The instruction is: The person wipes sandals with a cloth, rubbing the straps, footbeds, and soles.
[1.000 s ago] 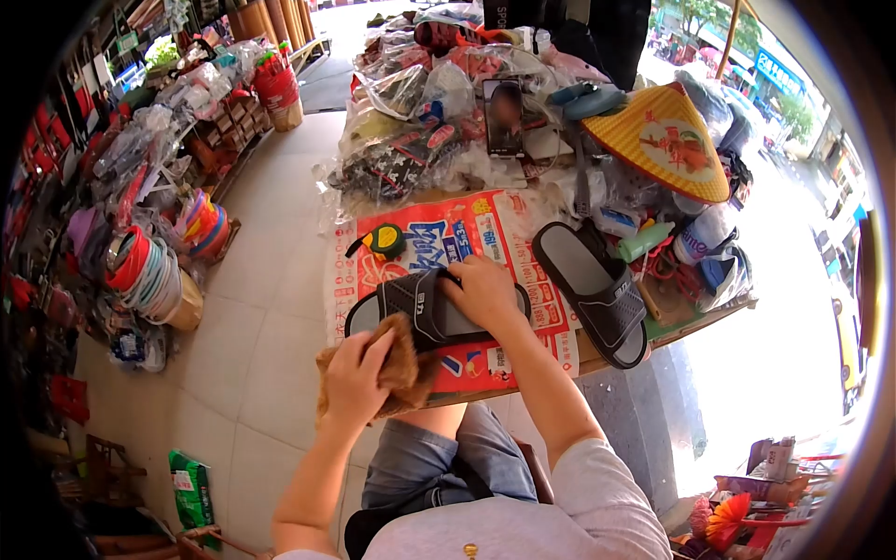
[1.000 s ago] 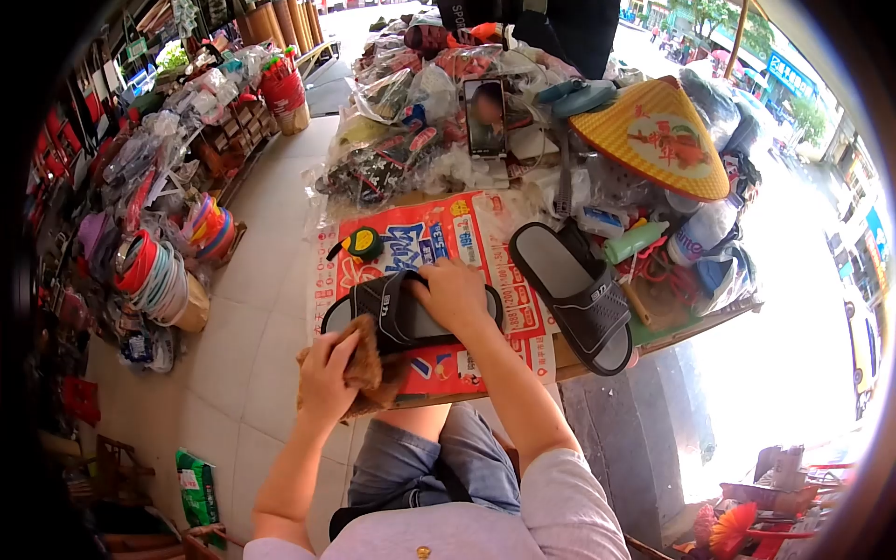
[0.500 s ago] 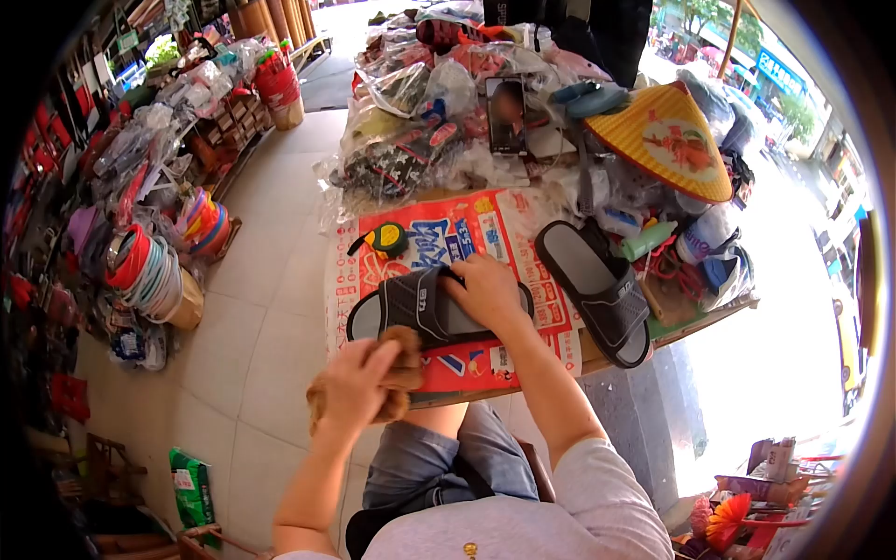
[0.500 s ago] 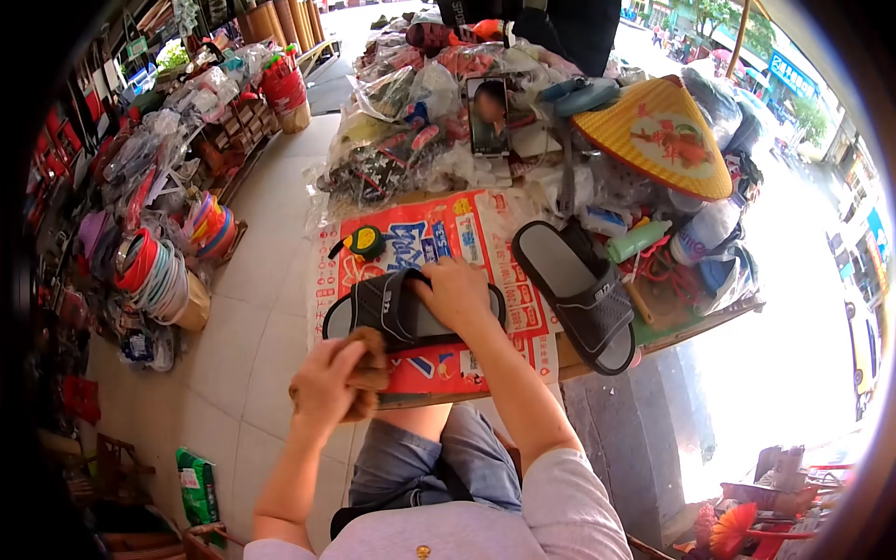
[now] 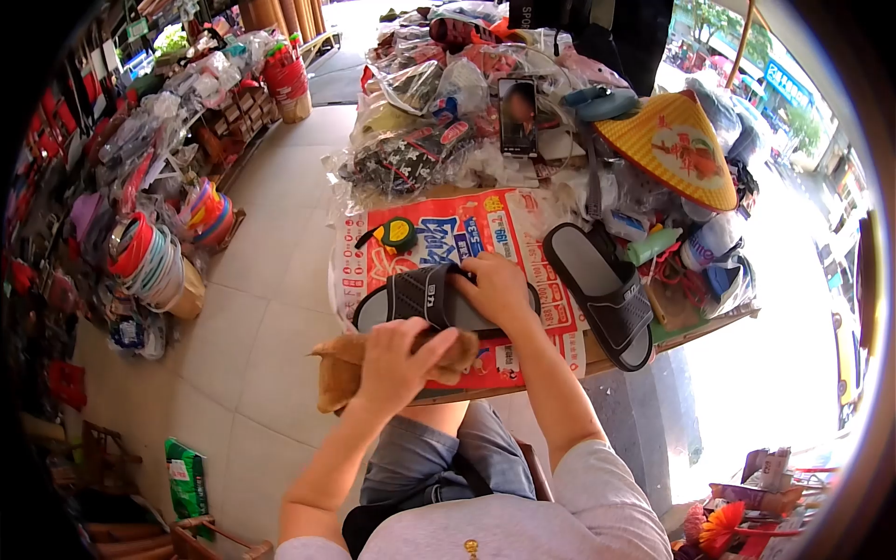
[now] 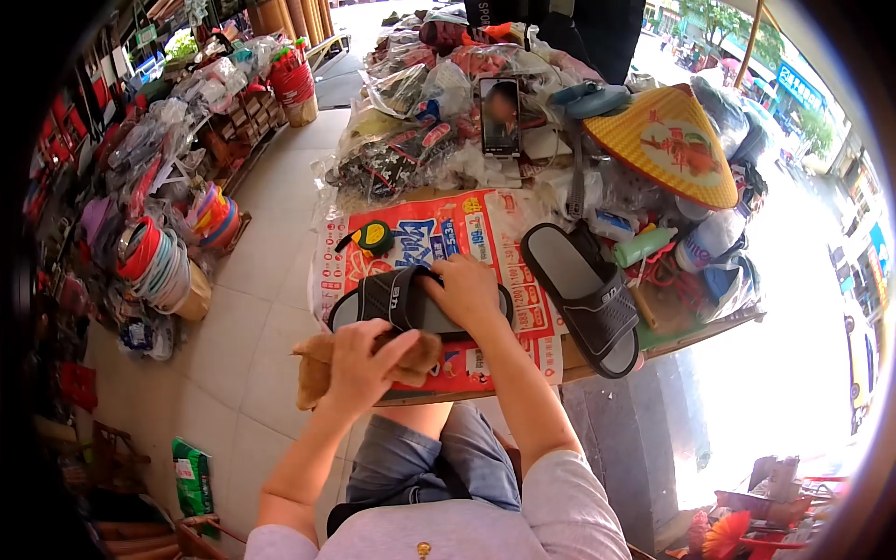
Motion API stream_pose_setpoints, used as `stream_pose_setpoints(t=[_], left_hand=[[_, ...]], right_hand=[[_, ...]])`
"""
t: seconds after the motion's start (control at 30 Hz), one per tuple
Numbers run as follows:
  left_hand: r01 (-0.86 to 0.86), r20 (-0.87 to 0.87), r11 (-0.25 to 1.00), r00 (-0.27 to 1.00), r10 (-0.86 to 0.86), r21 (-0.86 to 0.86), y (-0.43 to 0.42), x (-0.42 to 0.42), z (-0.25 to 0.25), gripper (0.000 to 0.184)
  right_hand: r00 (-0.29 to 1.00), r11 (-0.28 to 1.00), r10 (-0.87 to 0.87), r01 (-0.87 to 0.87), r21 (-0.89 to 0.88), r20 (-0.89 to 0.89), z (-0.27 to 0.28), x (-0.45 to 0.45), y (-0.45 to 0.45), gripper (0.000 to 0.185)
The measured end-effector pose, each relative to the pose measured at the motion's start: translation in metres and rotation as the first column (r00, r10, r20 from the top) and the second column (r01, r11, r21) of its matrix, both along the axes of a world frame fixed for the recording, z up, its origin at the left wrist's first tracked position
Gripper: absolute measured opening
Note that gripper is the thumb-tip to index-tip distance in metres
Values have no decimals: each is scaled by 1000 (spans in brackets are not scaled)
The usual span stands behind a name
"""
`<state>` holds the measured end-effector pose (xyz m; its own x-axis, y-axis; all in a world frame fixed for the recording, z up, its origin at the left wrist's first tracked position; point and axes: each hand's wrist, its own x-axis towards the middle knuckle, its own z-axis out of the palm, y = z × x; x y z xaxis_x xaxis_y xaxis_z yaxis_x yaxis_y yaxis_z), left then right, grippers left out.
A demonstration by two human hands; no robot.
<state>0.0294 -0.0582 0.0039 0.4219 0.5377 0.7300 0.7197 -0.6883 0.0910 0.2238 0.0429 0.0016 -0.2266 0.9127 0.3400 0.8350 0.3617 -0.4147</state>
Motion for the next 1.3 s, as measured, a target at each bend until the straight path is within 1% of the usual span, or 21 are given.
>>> stream_pose_setpoints(t=[0.13, 0.2, 0.27, 0.33, 0.37, 0.47, 0.5, 0.53, 0.57, 0.6, 0.63, 0.67, 0.7, 0.8, 0.93, 1.0, 1.1, 1.17, 1.2, 1.27, 1.3], left_hand=[[-174, 42, 957, 981, 188, -233, -5, -64, -14, 55], [-255, 153, 873, 926, 344, -416, -6, -95, -11, 57], [-199, 392, 861, 827, 404, -467, -9, -127, -11, 54], [-151, 671, 954, 681, 292, -261, -13, -124, 21, 57], [-149, 671, 953, 681, 293, -265, -17, -118, 41, 57], [-35, 813, 999, 580, 53, -40, -21, -77, 77, 67], [24, 846, 999, 532, -33, 24, -17, -52, 80, 68], [147, 901, 983, 403, -162, 111, -9, -26, 75, 68], [208, 887, 969, 411, -213, 136, -3, -8, 65, 65], [244, 815, 957, 516, -265, 157, 8, 5, 54, 57], [201, 640, 978, 746, -185, 49, 13, 11, 46, 53], [99, 402, 992, 914, -61, -75, 17, 17, 36, 65], [-8, 202, 993, 979, 32, -119, 16, 21, 27, 73], [47, 104, 986, 994, -31, -157, -1, 21, 2, 78], [-16, 9, 987, 1000, 18, -159, -9, -10, -2, 63], [-16, 67, 986, 997, 28, -165, -8, -29, -7, 62], [-135, 93, 937, 981, 173, -324, -9, -57, -7, 57], [-140, 282, 877, 913, 294, -460, -6, -71, -9, 60], [-141, 281, 877, 914, 293, -459, -6, -68, -5, 60], [-134, 451, 876, 815, 363, -464, -6, -54, 3, 63], [-87, 533, 922, 794, 293, -378, -7, -43, 5, 65]], right_hand=[[999, 1000, 8, -8, 8, -44, 0, 2, -1, 31], [999, 1000, 9, -8, 15, -53, -2, 1, 0, 31], [997, 1000, 7, -5, 27, -72, -4, 1, 1, 30], [998, 1000, 4, -4, 5, -59, 1, 1, -1, 30], [999, 1000, 10, -10, -6, -39, 4, 0, -2, 30], [997, 1000, 5, -3, 27, -74, -1, 0, 0, 30], [998, 999, 8, -6, 31, -69, 0, -1, 0, 30], [998, 1000, 4, -3, 17, -62, 1, -1, -1, 30], [998, 1000, 0, 0, 1, -55, 2, 0, -2, 30], [999, 1000, 1, -1, 2, -50, 1, 1, 0, 30], [999, 1000, 17, -17, 1, -32, -2, 4, 3, 30], [999, 999, 33, -33, -3, -14, -5, 6, 5, 30], [999, 999, 35, -35, -3, -9, -7, 7, 6, 30], [999, 999, 48, -48, 7, -19, -9, 5, 9, 29], [1000, 1000, 15, -15, -8, -21, -3, 2, 3, 28], [999, 1000, 23, -23, 9, -44, -4, 3, 2, 28], [998, 998, 28, -24, 59, -57, -5, 3, 1, 29], [998, 998, 32, -29, 62, -47, -6, 3, 2, 29], [998, 998, 32, -29, 63, -48, -5, 3, 1, 29], [997, 997, 35, -31, 71, -62, -4, 2, 0, 29], [997, 997, 37, -32, 72, -60, -4, 2, 0, 29]])
